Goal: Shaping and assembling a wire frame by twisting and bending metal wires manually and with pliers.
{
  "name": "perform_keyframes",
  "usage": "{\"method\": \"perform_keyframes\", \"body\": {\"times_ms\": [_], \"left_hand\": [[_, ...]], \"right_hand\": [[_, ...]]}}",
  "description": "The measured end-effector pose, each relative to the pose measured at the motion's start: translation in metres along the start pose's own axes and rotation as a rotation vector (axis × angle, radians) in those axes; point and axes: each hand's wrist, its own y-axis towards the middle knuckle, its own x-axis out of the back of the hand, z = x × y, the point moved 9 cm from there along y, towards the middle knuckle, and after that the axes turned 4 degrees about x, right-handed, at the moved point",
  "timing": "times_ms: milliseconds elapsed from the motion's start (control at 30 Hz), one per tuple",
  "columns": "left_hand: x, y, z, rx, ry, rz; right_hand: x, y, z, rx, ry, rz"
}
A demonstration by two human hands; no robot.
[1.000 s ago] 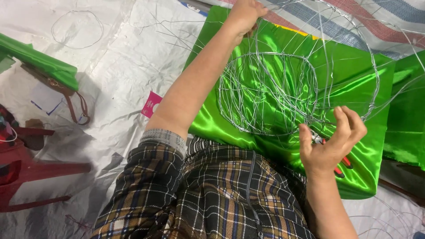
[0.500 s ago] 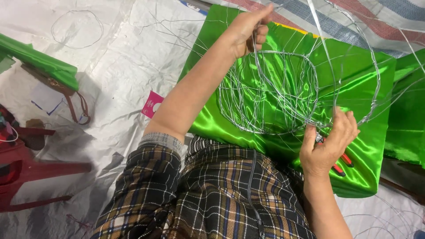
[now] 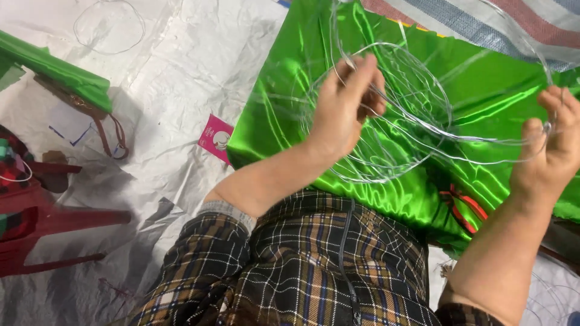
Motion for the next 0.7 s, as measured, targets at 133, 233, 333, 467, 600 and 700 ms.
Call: {"method": "perform_keyframes", "body": {"times_ms": [133,233,333,467,600,700], "left_hand": [[0.013,-0.007,0.031,0.074,-0.100,0.008],[0.005,-0.007,0.043,0.203,-0.102,0.135],[-0.018,-0.015,0.054,0.346,-0.020,0.332],[-0.025,-0.007,0.045,0.370,0.136,0.342],[-0.023,0.001,0.043,0.389,0.213,0.363],[-0.024,0.001,0.041,0.396,0.268,0.393]], "right_hand": [[-0.009,-0.005,-0.036,0.007,-0.088,0.061],[-0.018,-0.009,-0.029,0.025,-0.081,0.073],[-0.015,-0.016,-0.027,0.030,-0.095,0.027],[0.006,-0.053,-0.029,0.004,-0.174,-0.297],[-0.025,-0.078,0.025,0.166,-0.124,-0.418],[-0.080,-0.057,0.032,-0.110,-0.251,0.083]]}}
